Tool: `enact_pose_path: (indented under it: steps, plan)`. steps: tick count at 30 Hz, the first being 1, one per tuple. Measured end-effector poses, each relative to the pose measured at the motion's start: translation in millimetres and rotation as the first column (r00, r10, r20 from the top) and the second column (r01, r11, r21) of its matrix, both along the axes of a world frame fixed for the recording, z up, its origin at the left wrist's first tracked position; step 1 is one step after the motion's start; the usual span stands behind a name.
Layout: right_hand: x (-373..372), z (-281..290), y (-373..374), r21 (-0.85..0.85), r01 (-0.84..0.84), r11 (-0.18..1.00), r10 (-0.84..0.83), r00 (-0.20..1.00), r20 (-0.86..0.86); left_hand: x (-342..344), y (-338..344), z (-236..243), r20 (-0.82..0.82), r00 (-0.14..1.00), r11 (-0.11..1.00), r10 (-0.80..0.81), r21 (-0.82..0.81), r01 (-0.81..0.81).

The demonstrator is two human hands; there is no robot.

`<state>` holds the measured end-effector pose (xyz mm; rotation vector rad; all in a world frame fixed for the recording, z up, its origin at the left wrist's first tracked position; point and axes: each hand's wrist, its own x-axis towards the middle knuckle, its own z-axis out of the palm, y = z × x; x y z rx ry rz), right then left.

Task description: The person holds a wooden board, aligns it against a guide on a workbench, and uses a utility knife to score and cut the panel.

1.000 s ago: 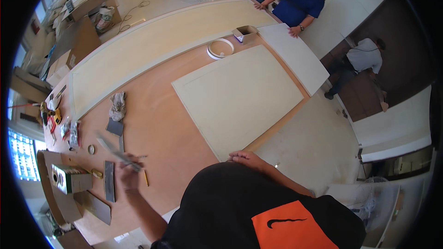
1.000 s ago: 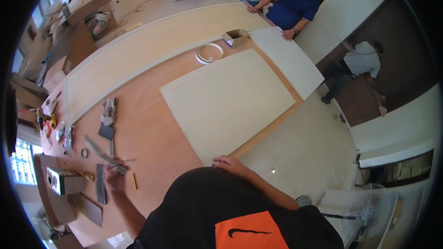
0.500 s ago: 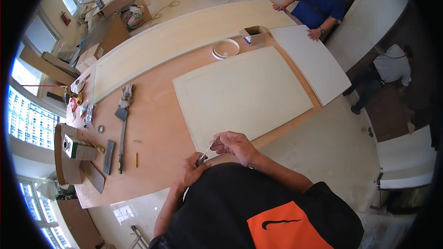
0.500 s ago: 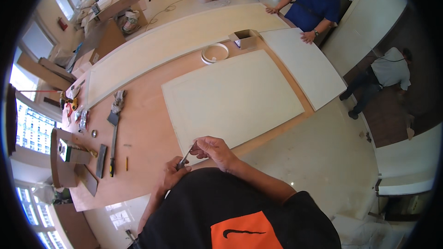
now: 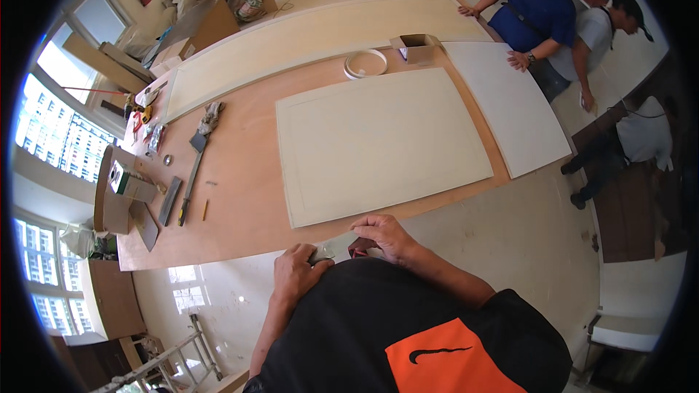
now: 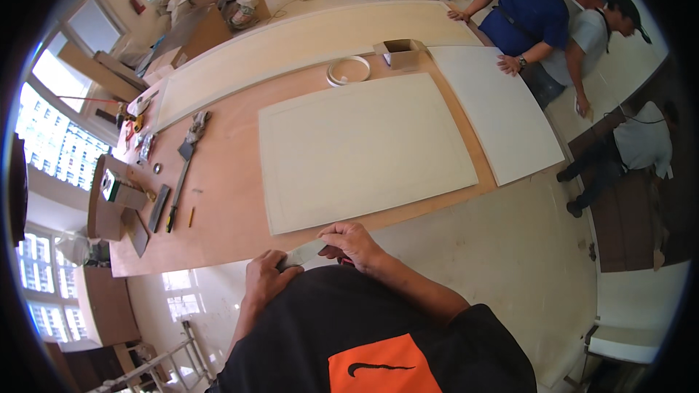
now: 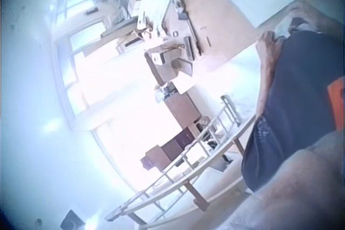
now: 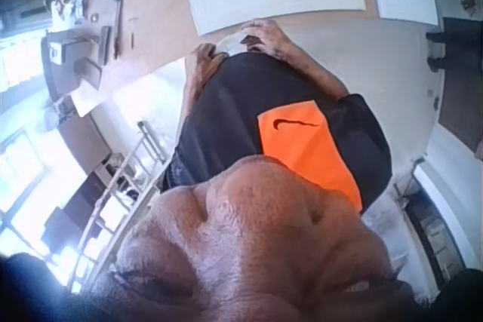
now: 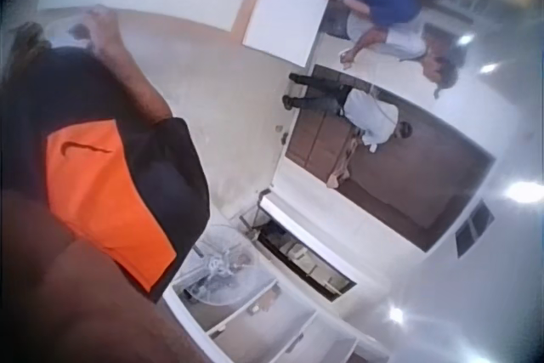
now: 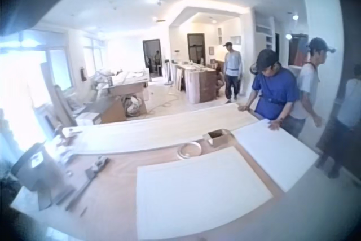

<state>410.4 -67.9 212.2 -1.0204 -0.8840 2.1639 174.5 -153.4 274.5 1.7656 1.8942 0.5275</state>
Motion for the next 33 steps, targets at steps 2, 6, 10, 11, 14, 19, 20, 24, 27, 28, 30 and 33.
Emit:
enact_pose_path:
  steps: [2, 6, 10, 11, 14, 19, 20, 24, 27, 28, 30, 33]
  plan:
    - [11.2, -1.7, -8.0, 0.050, -0.037, 0.998, 0.036, 0.999, 0.029, 9.6, -10.2, 4.6, -0.073, 0.997, 1.000, -0.008, 0.028, 0.010]
    - [31.1, -3.2, -36.1, 0.307, -0.128, 0.943, 0.062, 0.974, 0.216, 28.8, -41.9, 1.3, -0.157, 0.985, 0.986, -0.071, 0.135, 0.093]
    - [53.9, -8.8, -80.4, 0.510, -0.182, 0.841, -0.003, 0.940, 0.340, 60.9, -96.3, -23.6, -0.143, 0.987, 0.991, -0.066, 0.110, 0.083]
    - [58.9, -11.1, -91.5, 0.470, -0.229, 0.853, 0.015, 0.909, 0.417, 69.9, -108.7, -31.8, -0.140, 0.990, 0.996, -0.036, 0.078, 0.047]
    - [82.7, -18.3, -128.4, 0.494, -0.305, 0.814, -0.005, 0.847, 0.532, 106.2, -155.2, -50.7, -0.023, 0.998, 0.998, 0.058, -0.016, -0.058]
    - [118.6, -22.7, -165.4, 0.431, -0.348, 0.832, 0.083, 0.848, 0.523, 146.4, -206.1, -44.2, 0.004, 0.990, 0.988, 0.144, -0.055, -0.144]
    - [125.0, -22.2, -167.6, 0.459, -0.353, 0.815, 0.057, 0.837, 0.544, 154.3, -210.3, -40.4, -0.021, 0.986, 0.984, 0.166, -0.065, -0.167]
    - [149.7, -17.4, -162.7, 0.434, -0.417, 0.799, 0.166, 0.846, 0.506, 183.5, -208.9, -27.3, -0.075, 0.984, 0.986, 0.164, -0.021, -0.166]
    - [177.5, -11.6, -145.7, 0.455, -0.457, 0.764, 0.167, 0.822, 0.545, 212.0, -197.6, -21.4, -0.100, 0.976, 0.979, 0.193, -0.047, -0.198]
    - [187.9, -10.7, -140.4, 0.416, -0.354, 0.838, 0.182, 0.899, 0.398, 222.5, -191.9, -20.3, -0.107, 0.981, 0.985, 0.165, -0.035, -0.170]
    - [215.4, -11.1, -133.9, 0.348, -0.230, 0.909, 0.157, 0.961, 0.227, 244.7, -181.5, -19.1, 0.034, 0.989, 0.990, 0.141, -0.033, -0.140]
    - [267.1, -12.3, -123.2, 0.190, -0.203, 0.961, 0.200, 0.979, 0.032, 274.3, -164.1, -20.0, 0.104, 0.992, 0.992, 0.074, -0.107, -0.063]
